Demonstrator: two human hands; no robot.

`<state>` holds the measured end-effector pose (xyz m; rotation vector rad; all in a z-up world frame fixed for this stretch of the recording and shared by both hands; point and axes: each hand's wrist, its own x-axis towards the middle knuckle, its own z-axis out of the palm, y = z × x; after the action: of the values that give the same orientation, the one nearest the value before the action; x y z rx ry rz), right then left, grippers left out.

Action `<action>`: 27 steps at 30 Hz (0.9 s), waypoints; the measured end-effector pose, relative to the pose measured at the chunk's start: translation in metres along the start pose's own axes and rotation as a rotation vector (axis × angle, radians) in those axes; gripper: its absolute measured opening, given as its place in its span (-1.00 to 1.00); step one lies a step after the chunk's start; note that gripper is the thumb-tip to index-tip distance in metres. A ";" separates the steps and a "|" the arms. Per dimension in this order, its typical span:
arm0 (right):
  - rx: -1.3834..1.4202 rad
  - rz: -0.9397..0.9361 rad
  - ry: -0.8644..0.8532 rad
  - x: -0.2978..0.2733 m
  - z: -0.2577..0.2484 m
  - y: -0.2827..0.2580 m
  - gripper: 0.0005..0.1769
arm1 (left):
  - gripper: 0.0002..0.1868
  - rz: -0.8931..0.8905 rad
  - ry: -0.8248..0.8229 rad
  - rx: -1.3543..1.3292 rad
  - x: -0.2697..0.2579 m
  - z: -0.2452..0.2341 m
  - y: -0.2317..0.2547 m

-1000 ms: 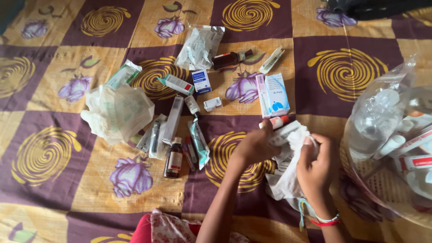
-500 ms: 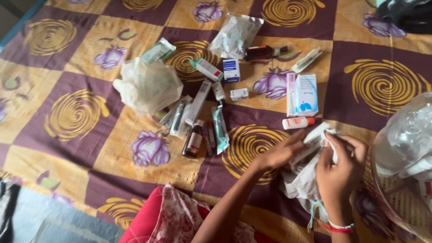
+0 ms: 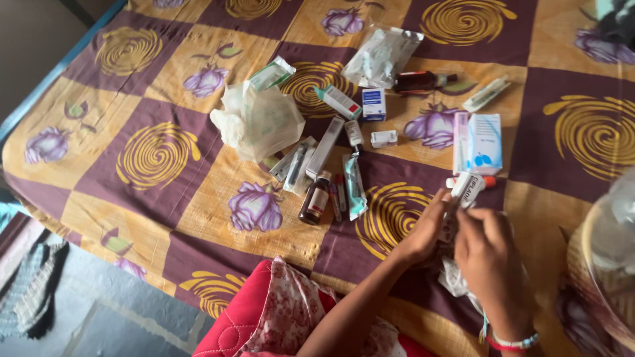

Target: The person organizes various medication tubes, bottles, and boxes on a bed, picking them up individually to check them and placing some into a white cloth and others into a plastic basket.

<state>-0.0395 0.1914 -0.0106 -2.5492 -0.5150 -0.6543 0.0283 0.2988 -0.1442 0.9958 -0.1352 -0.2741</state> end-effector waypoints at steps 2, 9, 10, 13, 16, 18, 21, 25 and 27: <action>-0.042 -0.071 -0.001 0.001 0.007 -0.008 -0.76 | -0.69 -0.014 0.026 -0.134 0.005 -0.002 0.006; 0.044 0.029 0.090 0.005 0.015 0.020 -0.79 | -0.72 -0.132 -0.116 0.017 0.010 0.002 0.033; -0.007 0.077 0.137 0.005 0.015 0.025 -0.75 | -0.68 -0.135 -0.144 0.065 0.011 0.003 0.032; 0.055 0.161 0.243 0.004 0.012 0.033 -0.72 | -0.69 -0.075 -0.286 0.223 0.014 -0.002 0.025; -0.056 0.127 0.218 0.005 0.013 0.032 -0.66 | -0.70 -0.080 -0.278 0.257 0.013 0.000 0.026; -0.078 0.087 0.149 0.006 0.017 0.029 -0.64 | -0.81 -0.182 -0.164 0.068 0.011 -0.001 0.032; 0.061 0.046 0.029 0.004 0.023 0.021 -0.72 | -0.70 -0.161 -0.095 0.099 0.012 -0.011 0.025; 0.133 -0.054 -0.063 0.002 0.025 0.023 -0.79 | -0.60 -0.065 -0.103 0.018 0.020 -0.025 0.001; 0.118 -0.043 -0.022 -0.001 0.024 0.029 -0.77 | -0.48 -0.140 -0.125 0.088 0.021 -0.023 0.001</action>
<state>-0.0187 0.1795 -0.0394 -2.4432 -0.5997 -0.5931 0.0543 0.3115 -0.1557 1.0776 -0.1933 -0.4620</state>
